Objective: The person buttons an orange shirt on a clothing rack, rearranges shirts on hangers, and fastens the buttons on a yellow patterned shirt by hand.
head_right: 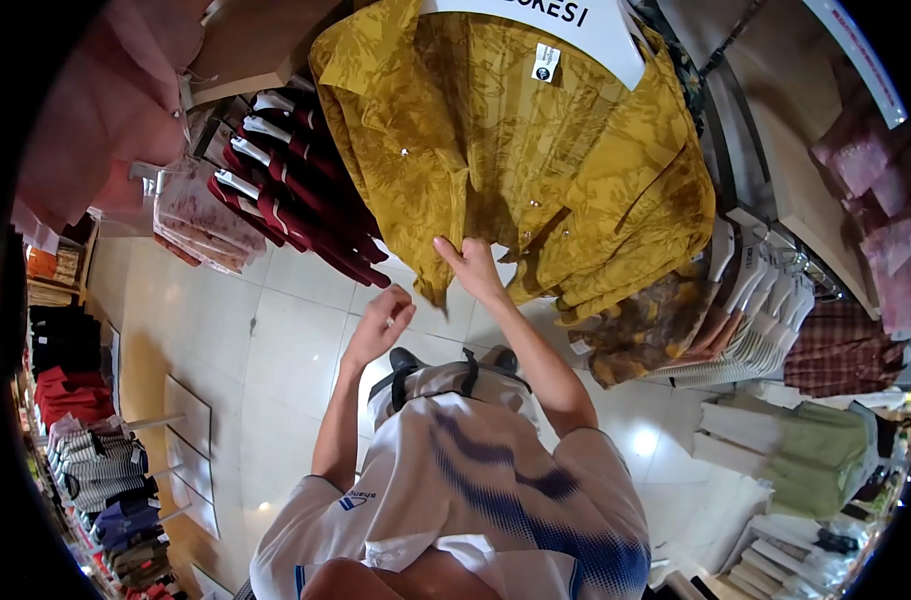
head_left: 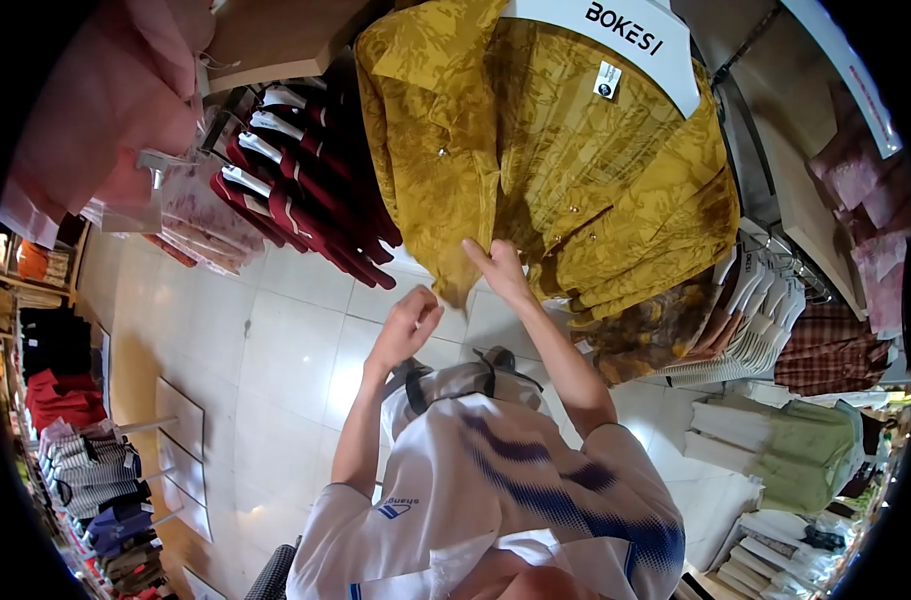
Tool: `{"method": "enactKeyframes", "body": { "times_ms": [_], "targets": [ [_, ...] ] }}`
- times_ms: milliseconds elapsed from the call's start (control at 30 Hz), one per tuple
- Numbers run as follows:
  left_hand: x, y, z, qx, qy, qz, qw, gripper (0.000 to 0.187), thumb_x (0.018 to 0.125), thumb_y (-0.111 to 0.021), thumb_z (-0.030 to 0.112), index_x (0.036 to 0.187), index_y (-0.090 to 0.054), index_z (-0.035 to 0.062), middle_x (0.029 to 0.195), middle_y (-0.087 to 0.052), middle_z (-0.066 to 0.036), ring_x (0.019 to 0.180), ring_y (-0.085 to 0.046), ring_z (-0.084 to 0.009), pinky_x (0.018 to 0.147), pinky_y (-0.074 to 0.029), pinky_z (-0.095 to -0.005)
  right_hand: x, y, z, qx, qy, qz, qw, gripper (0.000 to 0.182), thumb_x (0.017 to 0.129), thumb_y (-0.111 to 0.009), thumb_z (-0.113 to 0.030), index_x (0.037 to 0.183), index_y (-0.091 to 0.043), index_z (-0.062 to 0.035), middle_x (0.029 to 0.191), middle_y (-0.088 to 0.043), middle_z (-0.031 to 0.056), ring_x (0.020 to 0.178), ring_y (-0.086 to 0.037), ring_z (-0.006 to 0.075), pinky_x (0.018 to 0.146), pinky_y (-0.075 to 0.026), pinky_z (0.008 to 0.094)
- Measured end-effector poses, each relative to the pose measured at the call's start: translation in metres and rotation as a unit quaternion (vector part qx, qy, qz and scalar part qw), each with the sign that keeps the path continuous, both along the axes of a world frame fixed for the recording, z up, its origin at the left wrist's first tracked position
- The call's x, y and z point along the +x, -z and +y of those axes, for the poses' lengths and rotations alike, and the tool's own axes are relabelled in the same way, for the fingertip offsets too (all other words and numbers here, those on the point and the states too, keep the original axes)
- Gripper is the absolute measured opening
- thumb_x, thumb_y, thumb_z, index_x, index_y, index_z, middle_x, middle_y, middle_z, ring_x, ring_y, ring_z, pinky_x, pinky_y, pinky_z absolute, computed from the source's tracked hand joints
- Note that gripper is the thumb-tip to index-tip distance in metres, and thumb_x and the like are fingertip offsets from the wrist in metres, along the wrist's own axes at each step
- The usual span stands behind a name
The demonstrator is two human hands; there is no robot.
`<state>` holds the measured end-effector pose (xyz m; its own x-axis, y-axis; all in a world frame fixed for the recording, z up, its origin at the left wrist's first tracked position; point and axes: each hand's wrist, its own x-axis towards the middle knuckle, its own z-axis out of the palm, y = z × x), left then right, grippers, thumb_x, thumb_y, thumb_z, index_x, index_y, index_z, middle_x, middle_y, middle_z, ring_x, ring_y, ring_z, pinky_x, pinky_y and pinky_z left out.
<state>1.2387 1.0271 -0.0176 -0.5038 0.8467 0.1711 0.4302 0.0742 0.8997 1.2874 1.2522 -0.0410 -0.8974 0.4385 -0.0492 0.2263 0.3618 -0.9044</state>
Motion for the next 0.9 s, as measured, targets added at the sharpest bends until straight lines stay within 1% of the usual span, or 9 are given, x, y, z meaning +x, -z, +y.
{"method": "enactKeyframes", "body": {
  "times_ms": [67,133,200,233,300,433,700,767,900],
  "targets": [
    [-0.003,-0.011,0.013,0.057,-0.098,0.01,0.993,0.01,0.092,-0.062,0.004,0.093,-0.054,-0.0013,0.082,-0.051,-0.008,0.067,-0.049,-0.017,0.062,-0.042,-0.0284,0.0,0.001,-0.004,-0.033,0.002,0.035,0.999,0.052,0.097,-0.062,-0.041,0.07,-0.054,0.0033,0.053,-0.044,0.0021,0.047,-0.037,0.0125,0.044,-0.031,0.0353],
    [-0.008,-0.019,0.025,0.073,-0.11,0.014,0.991,0.017,0.09,-0.066,0.006,0.098,-0.053,-0.001,0.086,-0.05,-0.007,0.069,-0.046,-0.0162,0.063,-0.041,-0.029,0.003,-0.013,-0.012,-0.067,0.006,0.07,0.995,0.056,0.099,-0.059,-0.042,0.067,-0.049,0.0026,0.051,-0.038,0.0004,0.045,-0.031,0.0129,0.042,-0.027,0.036],
    [-0.007,-0.035,0.039,0.083,-0.15,0.091,0.981,0.026,0.088,-0.071,0.009,0.103,-0.052,0.0001,0.093,-0.049,-0.008,0.075,-0.047,-0.0164,0.066,-0.041,-0.0296,0.009,-0.038,-0.02,-0.202,-0.002,0.042,0.979,0.056,0.103,-0.052,-0.04,0.068,-0.045,0.0035,0.055,-0.038,0.0003,0.052,-0.032,0.0125,0.047,-0.03,0.0342],
    [-0.008,-0.033,0.044,0.09,-0.146,0.096,0.98,0.033,0.084,-0.076,0.009,0.104,-0.052,0.0001,0.101,-0.047,-0.01,0.079,-0.047,-0.018,0.068,-0.042,-0.0305,0.009,-0.037,-0.021,-0.201,0.0,0.042,0.979,0.056,0.103,-0.052,-0.04,0.068,-0.045,0.0035,0.055,-0.038,0.0003,0.052,-0.032,0.0125,0.047,-0.03,0.0342],
    [-0.006,-0.034,0.052,0.086,-0.162,0.097,0.978,0.034,0.083,-0.077,0.008,0.104,-0.051,-0.0004,0.102,-0.047,-0.01,0.08,-0.048,-0.0193,0.069,-0.043,-0.0307,0.009,-0.041,-0.024,-0.167,-0.017,0.109,0.98,0.052,0.106,-0.046,-0.036,0.073,-0.046,0.0045,0.061,-0.042,0.001,0.06,-0.039,0.0123,0.056,-0.035,0.0322],
    [-0.005,-0.03,0.057,0.069,-0.188,0.076,0.977,0.036,0.08,-0.077,0.004,0.105,-0.051,-0.001,0.106,-0.046,-0.013,0.085,-0.051,-0.0239,0.072,-0.045,-0.0318,0.015,-0.059,-0.029,-0.175,-0.032,0.114,0.977,0.047,0.107,-0.044,-0.034,0.08,-0.051,0.0052,0.069,-0.045,0.0026,0.068,-0.041,0.0136,0.065,-0.038,0.0324],
    [-0.009,-0.038,0.062,0.085,-0.205,0.059,0.973,0.031,0.08,-0.074,-0.002,0.099,-0.05,-0.0013,0.104,-0.046,-0.014,0.086,-0.051,-0.0268,0.071,-0.045,-0.0315,0.011,-0.052,-0.029,-0.147,-0.032,0.09,0.985,0.052,0.106,-0.046,-0.036,0.075,-0.048,0.0067,0.061,-0.036,0.004,0.06,-0.037,0.0125,0.056,-0.033,0.0348],
    [-0.013,-0.037,0.062,0.108,-0.177,0.116,0.971,0.025,0.082,-0.071,-0.005,0.095,-0.05,-0.0018,0.1,-0.047,-0.012,0.084,-0.05,-0.0269,0.07,-0.045,-0.0312,0.01,-0.05,-0.028,-0.145,-0.024,0.101,0.984,0.053,0.105,-0.046,-0.036,0.074,-0.047,0.0067,0.059,-0.034,0.0039,0.059,-0.036,0.0124,0.054,-0.032,0.0353],
    [-0.019,-0.034,0.06,0.11,-0.154,0.142,0.972,0.02,0.085,-0.066,-0.006,0.092,-0.048,-0.002,0.095,-0.047,-0.012,0.082,-0.05,-0.0263,0.069,-0.043,-0.0303,0.006,-0.04,-0.024,-0.144,-0.023,0.113,0.983,0.053,0.105,-0.047,-0.036,0.071,-0.044,0.0047,0.059,-0.033,0.004,0.058,-0.036,0.0138,0.055,-0.032,0.0361]
  ]
}}
